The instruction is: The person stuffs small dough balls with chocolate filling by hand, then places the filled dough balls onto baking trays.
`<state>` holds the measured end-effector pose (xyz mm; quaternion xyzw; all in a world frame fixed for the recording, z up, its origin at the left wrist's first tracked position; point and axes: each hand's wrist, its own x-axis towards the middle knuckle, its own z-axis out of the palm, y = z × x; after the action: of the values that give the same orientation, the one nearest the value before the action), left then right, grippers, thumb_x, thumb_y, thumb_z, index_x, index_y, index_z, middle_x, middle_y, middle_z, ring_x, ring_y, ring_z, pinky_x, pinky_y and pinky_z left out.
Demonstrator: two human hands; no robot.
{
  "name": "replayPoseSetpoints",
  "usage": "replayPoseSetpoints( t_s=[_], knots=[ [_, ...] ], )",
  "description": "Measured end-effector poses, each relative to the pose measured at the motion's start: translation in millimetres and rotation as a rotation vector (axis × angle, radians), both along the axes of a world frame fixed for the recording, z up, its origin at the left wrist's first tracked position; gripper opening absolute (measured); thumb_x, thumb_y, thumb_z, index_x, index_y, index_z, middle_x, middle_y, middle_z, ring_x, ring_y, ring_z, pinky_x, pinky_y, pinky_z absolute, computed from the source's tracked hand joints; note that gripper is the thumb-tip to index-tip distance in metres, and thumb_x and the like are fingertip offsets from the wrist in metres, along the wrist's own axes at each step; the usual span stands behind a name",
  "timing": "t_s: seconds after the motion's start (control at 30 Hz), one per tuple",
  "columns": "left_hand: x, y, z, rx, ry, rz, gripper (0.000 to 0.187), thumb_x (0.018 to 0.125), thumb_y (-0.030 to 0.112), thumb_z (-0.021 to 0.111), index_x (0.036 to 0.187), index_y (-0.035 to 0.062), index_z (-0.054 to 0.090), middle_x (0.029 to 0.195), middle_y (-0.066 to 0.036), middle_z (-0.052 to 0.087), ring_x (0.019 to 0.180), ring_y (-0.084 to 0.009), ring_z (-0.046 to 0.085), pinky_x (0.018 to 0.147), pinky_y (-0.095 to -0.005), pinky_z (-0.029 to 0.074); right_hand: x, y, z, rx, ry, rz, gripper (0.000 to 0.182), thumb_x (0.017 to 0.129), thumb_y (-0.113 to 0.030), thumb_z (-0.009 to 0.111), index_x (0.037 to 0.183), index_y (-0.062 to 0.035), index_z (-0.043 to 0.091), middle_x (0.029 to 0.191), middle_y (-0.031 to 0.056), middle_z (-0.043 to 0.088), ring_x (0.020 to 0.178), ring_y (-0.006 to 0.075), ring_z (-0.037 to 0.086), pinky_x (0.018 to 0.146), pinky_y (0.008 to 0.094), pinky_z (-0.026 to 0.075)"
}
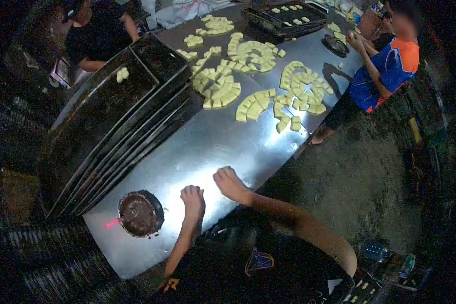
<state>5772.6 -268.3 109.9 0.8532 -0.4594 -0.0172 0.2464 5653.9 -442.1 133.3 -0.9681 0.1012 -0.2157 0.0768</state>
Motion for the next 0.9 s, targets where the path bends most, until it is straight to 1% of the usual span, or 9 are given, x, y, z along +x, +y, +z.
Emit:
replayPoseSetpoints(
  t_s=[0.1,0.17,0.2,0.23,0.3,0.43,0.57,0.67,0.9],
  knots=[
    [38,20,-14,0.153,-0.231,0.245,0.019,0.096,0.021,0.053,0.104,0.006,0.061,0.11,-0.016,0.056,0.103,-0.0365,0.048,0.089,-0.0516,0.038,-12,-48,-8,-0.321,0.092,-0.044,0.019,0.079,-0.011,0.058,0.093,0.0001,0.061,0.093,0.0137,0.054,0.092,0.029,0.051,0.083,0.0406,0.044],
    [43,-11,-21,-0.156,0.178,0.423,0.02,0.099,0.021,0.049,0.105,0.0068,0.061,0.108,-0.017,0.055,0.101,-0.0372,0.048,0.09,-0.0505,0.037,17,-54,-3,-0.098,-0.005,-0.145,0.014,0.083,-0.011,0.056,0.091,-0.0004,0.06,0.091,0.0144,0.054,0.092,0.0294,0.051,0.081,0.0417,0.043],
    [42,-15,-47,-0.078,0.188,0.418,0.019,0.1,0.018,0.047,0.107,0.0057,0.06,0.106,-0.019,0.054,0.101,-0.0378,0.048,0.09,-0.0479,0.038,24,-41,-2,-0.078,0.056,-0.208,0.013,0.085,-0.01,0.055,0.092,-0.0002,0.059,0.091,0.0151,0.054,0.093,0.0305,0.051,0.082,0.0426,0.042],
    [27,-31,23,0.063,0.015,0.267,0.015,0.096,0.013,0.055,0.106,0.0035,0.059,0.105,-0.02,0.053,0.101,-0.0367,0.049,0.09,-0.0472,0.038,26,-30,-2,-0.068,0.105,-0.268,0.012,0.087,-0.01,0.054,0.092,0.0,0.058,0.092,0.0159,0.054,0.093,0.0317,0.051,0.083,0.0435,0.042],
    [2,-14,15,-0.18,0.023,0.115,0.014,0.089,0.006,0.062,0.101,-0.0003,0.058,0.103,-0.019,0.055,0.099,-0.0348,0.05,0.089,-0.0469,0.039,-2,-19,19,0.333,-0.1,-0.051,0.02,0.087,-0.012,0.061,0.1,0.0018,0.055,0.098,0.0197,0.054,0.092,0.0362,0.05,0.085,0.0488,0.041],
    [26,-1,11,-0.475,0.39,0.423,0.006,0.087,0.005,0.065,0.09,0.0006,0.061,0.098,-0.015,0.061,0.097,-0.0333,0.053,0.088,-0.0466,0.04,-18,-57,31,0.485,-0.139,-0.108,0.022,0.086,-0.012,0.063,0.104,-0.0003,0.058,0.101,0.0182,0.056,0.095,0.0355,0.052,0.086,0.0468,0.043],
    [41,-85,48,-0.081,-0.247,0.189,0.022,0.091,0.022,0.065,0.101,0.002,0.065,0.096,-0.016,0.063,0.092,-0.0329,0.056,0.087,-0.0456,0.04,9,-105,30,0.464,-0.117,0.096,0.011,0.089,-0.012,0.059,0.091,-0.0011,0.061,0.089,0.0158,0.059,0.091,0.0351,0.056,0.089,0.0449,0.044],
    [33,-191,73,-0.172,0.035,0.02,0.027,0.089,0.022,0.068,0.107,0.0027,0.064,0.101,-0.019,0.064,0.096,-0.0374,0.057,0.089,-0.0463,0.042,33,-202,17,0.29,0.028,-0.222,0.014,0.081,-0.003,0.057,0.091,-0.0002,0.066,0.097,0.0209,0.065,0.094,0.0384,0.061,0.083,0.0452,0.05],
    [0,-335,20,-0.266,0.588,0.055,0.048,0.086,0.022,0.069,0.124,-0.0038,0.056,0.1,-0.022,0.069,0.092,-0.043,0.065,0.083,-0.0442,0.051,59,-289,-7,0.124,0.411,0.054,0.026,0.079,-0.019,0.07,0.097,0.0001,0.07,0.104,0.0214,0.063,0.115,0.0368,0.056,0.093,0.043,0.052]
  ],
)
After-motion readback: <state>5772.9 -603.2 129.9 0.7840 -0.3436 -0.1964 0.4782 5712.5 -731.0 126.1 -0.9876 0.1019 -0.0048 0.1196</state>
